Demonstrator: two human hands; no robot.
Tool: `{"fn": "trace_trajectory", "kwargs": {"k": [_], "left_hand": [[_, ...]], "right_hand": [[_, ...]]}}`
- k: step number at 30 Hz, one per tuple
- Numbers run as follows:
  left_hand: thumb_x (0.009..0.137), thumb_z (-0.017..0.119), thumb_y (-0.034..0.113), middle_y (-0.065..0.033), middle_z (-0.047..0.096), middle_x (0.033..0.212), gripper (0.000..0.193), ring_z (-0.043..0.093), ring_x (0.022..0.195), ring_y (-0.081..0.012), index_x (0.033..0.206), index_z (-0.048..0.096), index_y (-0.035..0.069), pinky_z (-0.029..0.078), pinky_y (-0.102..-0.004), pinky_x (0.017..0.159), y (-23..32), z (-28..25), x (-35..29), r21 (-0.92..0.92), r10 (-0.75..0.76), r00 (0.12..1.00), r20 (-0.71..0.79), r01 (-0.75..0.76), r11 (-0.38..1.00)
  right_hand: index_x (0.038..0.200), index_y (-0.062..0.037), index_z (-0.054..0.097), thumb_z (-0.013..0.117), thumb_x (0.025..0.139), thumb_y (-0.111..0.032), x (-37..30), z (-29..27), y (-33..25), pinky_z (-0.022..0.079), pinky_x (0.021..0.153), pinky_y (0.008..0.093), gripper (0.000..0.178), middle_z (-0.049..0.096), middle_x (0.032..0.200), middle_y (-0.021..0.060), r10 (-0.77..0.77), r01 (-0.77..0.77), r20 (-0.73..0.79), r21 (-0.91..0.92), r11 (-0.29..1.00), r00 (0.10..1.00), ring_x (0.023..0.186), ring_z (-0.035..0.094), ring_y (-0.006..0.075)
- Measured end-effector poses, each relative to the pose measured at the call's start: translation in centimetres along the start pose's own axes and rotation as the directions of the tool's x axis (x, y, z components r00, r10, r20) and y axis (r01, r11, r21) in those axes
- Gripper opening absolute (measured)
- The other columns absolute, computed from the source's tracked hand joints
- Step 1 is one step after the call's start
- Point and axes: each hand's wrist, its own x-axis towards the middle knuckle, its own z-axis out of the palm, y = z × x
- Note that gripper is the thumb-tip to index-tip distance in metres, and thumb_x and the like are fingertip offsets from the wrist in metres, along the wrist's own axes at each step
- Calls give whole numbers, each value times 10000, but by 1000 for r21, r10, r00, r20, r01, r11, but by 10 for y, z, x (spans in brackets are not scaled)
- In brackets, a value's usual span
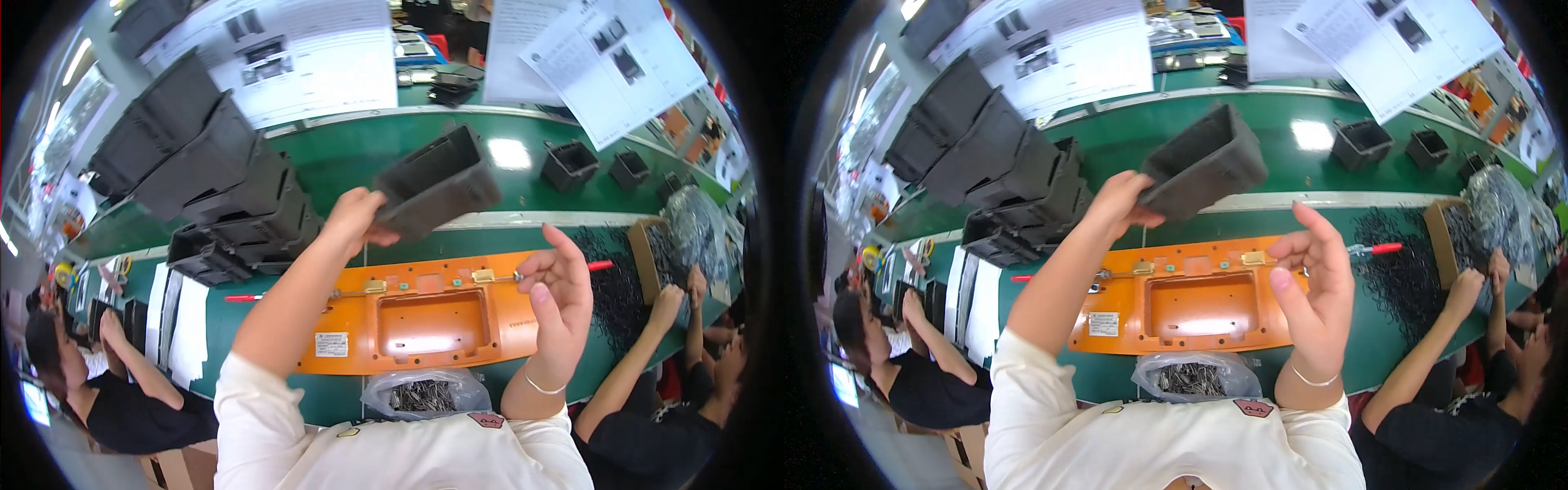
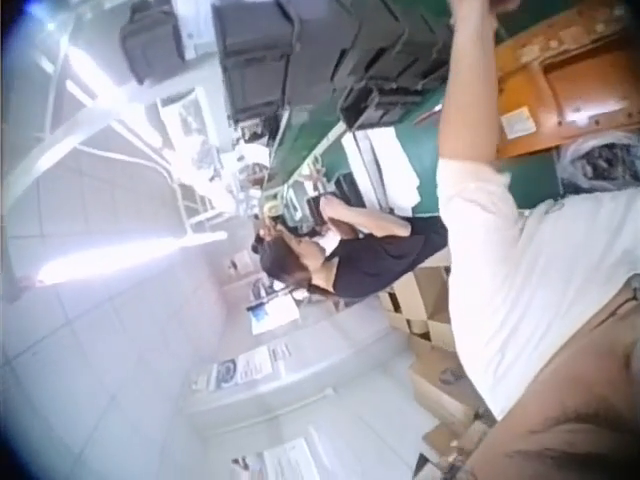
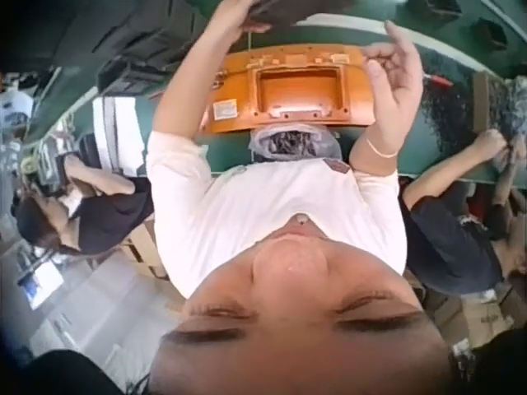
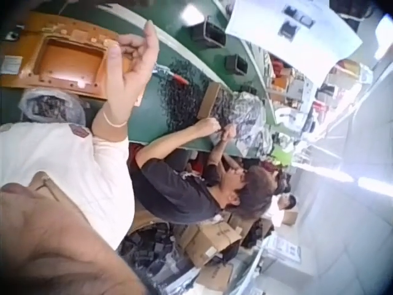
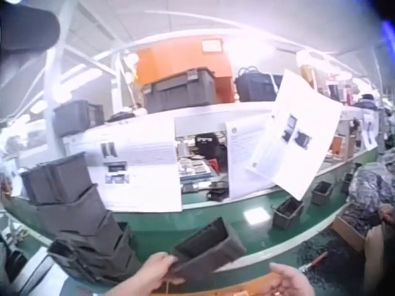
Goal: Assembling small components into a plastic housing on an assembly line.
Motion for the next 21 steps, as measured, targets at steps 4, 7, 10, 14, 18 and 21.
{"fn": "trace_trajectory", "kwargs": {"k": [4,7,10,14,18,21], "left_hand": [[884,533,147,-247,607,948,309,682,668,-358,1065,478,-98,573,-395,504,-19,5,84,69,-91,991,-100,98,993],[898,549,204,-249,601,964,435,683,770,-375,1177,446,-113,573,-420,552,-35,9,113,77,-105,979,-172,120,990],[836,650,276,-244,580,1097,567,593,1043,-405,1211,429,-89,479,-515,892,-44,4,133,193,98,905,-415,-18,981],[783,670,222,-327,90,1484,653,489,1199,-426,1261,351,-87,436,-412,998,-34,-27,160,542,327,679,-657,125,831],[811,620,172,-275,-93,1520,660,561,1140,-393,1341,319,-80,467,-426,972,-18,-33,174,559,259,613,-746,366,744],[770,666,178,-287,286,1431,1092,536,1170,-351,1447,-178,35,387,-410,1047,-44,-99,210,409,123,601,-790,368,835]], "right_hand": [[1338,44,402,619,809,-84,-1,-4,-1,410,759,230,586,552,992,87,-20,20,75,2,1000,997,863,499,113],[1331,45,411,619,813,-90,-3,-14,-3,414,759,225,575,554,1007,88,-54,54,3,9,998,999,859,507,118],[1327,48,413,618,813,-90,-3,-19,-4,419,756,228,570,556,1009,93,-80,81,-53,11,997,995,867,513,122],[1327,52,414,626,787,-85,-5,-21,-12,438,756,245,596,559,1013,102,-106,107,-43,17,994,993,909,530,143],[1291,47,470,676,738,-56,-10,-39,-20,457,754,262,599,573,992,90,-144,143,-32,-52,988,989,899,552,152],[1231,17,535,705,756,-74,-3,-38,-21,473,715,271,512,599,906,71,-158,164,60,-137,977,986,801,577,144]]}}
